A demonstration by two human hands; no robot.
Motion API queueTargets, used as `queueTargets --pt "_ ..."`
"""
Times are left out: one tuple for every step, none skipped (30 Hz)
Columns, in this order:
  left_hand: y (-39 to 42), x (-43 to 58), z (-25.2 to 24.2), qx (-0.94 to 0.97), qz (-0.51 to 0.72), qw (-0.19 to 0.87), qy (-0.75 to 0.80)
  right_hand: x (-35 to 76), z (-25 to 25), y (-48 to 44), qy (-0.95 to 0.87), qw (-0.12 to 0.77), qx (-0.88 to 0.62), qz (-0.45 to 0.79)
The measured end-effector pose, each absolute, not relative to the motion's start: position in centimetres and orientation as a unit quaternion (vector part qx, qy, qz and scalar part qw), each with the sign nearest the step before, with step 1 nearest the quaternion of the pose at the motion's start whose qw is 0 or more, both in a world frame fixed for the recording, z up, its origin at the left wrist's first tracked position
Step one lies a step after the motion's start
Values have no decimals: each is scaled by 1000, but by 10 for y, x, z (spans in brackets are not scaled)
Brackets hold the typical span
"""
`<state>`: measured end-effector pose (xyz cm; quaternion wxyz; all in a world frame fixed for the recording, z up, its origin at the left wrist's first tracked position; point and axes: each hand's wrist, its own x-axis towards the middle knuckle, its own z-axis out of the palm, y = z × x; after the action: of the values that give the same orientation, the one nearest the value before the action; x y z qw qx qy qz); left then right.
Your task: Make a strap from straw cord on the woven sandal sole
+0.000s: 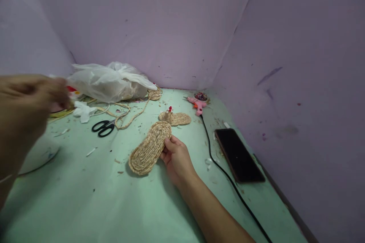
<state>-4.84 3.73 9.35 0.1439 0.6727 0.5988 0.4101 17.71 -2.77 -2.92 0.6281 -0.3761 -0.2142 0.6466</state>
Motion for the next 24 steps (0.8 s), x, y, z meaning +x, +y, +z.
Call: queueTargets --pt "32 -39 92 674 414 68 608 178 -29 -28 -212 630 -377 645" --pt "29 -31 90 711 365 49 599 178 -29 -27 -210 632 -378 643" --pt "29 -26 87 736 335 23 588 179 -28 -27 -209 634 -378 641" --pt "30 -23 85 752 307 7 583 180 -28 -27 -209 636 -380 638" --pt "33 -23 82 762 282 -5 583 181 -28 -27 -209 637 -381 637" --pt "38 -24 80 759 272 -22 591 181 -27 -27 -208 638 -383 635" --pt "42 -27 78 754 269 -38 598 182 -27 -27 -207 638 -384 635" --pt "46 -30 77 750 272 -47 601 182 -26 -27 -204 638 -384 635" --pt "48 -31 75 752 277 -41 597 182 -25 -27 -202 638 -382 637" --pt "48 -30 72 761 280 -17 585 182 -24 -28 -201 639 -379 639" --pt "45 -27 68 777 283 24 562 181 -24 -28 -199 639 -375 641" --pt "39 -21 64 797 266 90 534 181 -23 -28 -196 639 -372 644" --pt "31 -13 58 821 258 145 489 180 -22 -29 -194 638 -369 647" --pt "22 -4 51 848 255 179 430 179 -21 -29 -192 637 -367 650" --pt "13 5 44 873 238 197 377 179 -21 -29 -190 635 -366 653" --pt "4 14 36 894 215 197 339 178 -21 -29 -189 634 -365 655" --pt "-3 21 28 911 193 182 315 178 -21 -29 -189 634 -364 656" --pt "-9 28 20 926 178 164 290 178 -21 -29 -189 635 -363 655" --pt "-13 32 12 933 174 142 282 178 -21 -30 -188 637 -363 653" --pt "-16 35 6 936 177 121 279 177 -21 -30 -186 639 -363 652" --pt "-17 36 0 937 186 102 278 177 -22 -30 -184 640 -363 652" --pt "-17 37 -5 936 195 84 280 177 -22 -30 -182 640 -362 653" --pt "-17 37 -9 936 201 67 279 177 -22 -30 -181 640 -360 654" --pt "-16 37 -11 938 202 48 278 177 -21 -30 -181 639 -358 656"
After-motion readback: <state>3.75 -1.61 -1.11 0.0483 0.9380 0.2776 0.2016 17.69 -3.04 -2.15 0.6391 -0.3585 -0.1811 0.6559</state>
